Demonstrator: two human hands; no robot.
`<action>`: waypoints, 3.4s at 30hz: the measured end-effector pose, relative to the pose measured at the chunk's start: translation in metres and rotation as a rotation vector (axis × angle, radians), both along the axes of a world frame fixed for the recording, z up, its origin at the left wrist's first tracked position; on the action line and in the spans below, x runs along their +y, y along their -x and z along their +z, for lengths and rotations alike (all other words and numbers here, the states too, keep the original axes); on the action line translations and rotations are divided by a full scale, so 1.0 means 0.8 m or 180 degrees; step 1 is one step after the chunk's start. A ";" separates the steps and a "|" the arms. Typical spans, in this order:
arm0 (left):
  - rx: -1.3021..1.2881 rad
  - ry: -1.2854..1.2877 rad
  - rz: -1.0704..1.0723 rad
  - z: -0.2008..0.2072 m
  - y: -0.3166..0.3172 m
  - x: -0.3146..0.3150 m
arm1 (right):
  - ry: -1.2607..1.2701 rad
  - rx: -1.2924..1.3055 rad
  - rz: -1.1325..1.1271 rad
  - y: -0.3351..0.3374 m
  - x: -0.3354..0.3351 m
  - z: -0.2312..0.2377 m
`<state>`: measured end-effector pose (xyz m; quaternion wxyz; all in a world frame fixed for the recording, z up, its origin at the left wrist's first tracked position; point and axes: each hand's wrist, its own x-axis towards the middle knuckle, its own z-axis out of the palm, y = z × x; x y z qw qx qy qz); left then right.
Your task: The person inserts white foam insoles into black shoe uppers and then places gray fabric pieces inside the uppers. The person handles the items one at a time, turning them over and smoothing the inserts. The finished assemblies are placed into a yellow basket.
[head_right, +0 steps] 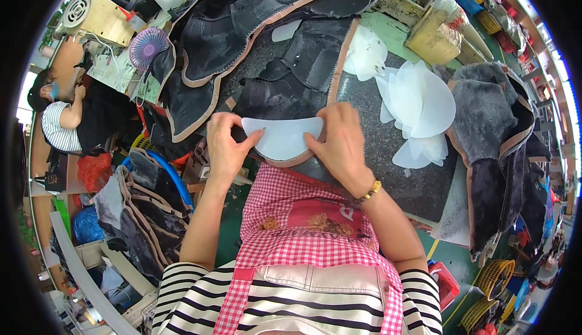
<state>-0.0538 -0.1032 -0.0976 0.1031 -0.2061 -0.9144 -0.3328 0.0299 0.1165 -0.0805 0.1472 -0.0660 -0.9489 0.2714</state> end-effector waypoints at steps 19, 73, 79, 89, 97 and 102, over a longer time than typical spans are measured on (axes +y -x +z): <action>0.1494 0.0928 -0.0842 0.072 0.051 0.114 | 0.2048 -0.0108 0.0045 0.007 0.039 0.027; -0.0281 -0.0191 -0.4457 0.061 -0.106 0.204 | -0.0085 -0.0425 -0.0320 0.115 0.248 -0.015; -0.3056 -0.1795 -0.1990 0.080 -0.034 0.185 | 0.1575 -0.2244 0.1663 0.013 0.191 0.078; -0.2153 -0.1254 -0.2518 0.071 -0.052 0.200 | 0.3028 -0.0277 0.0199 -0.080 0.119 0.081; -0.2432 -0.0437 -0.2565 0.101 -0.055 0.177 | 0.3344 -0.0928 0.0518 -0.073 0.120 0.086; -0.3151 -0.0512 -0.2641 0.103 -0.057 0.177 | 0.2740 -0.1023 0.0708 -0.081 0.125 0.091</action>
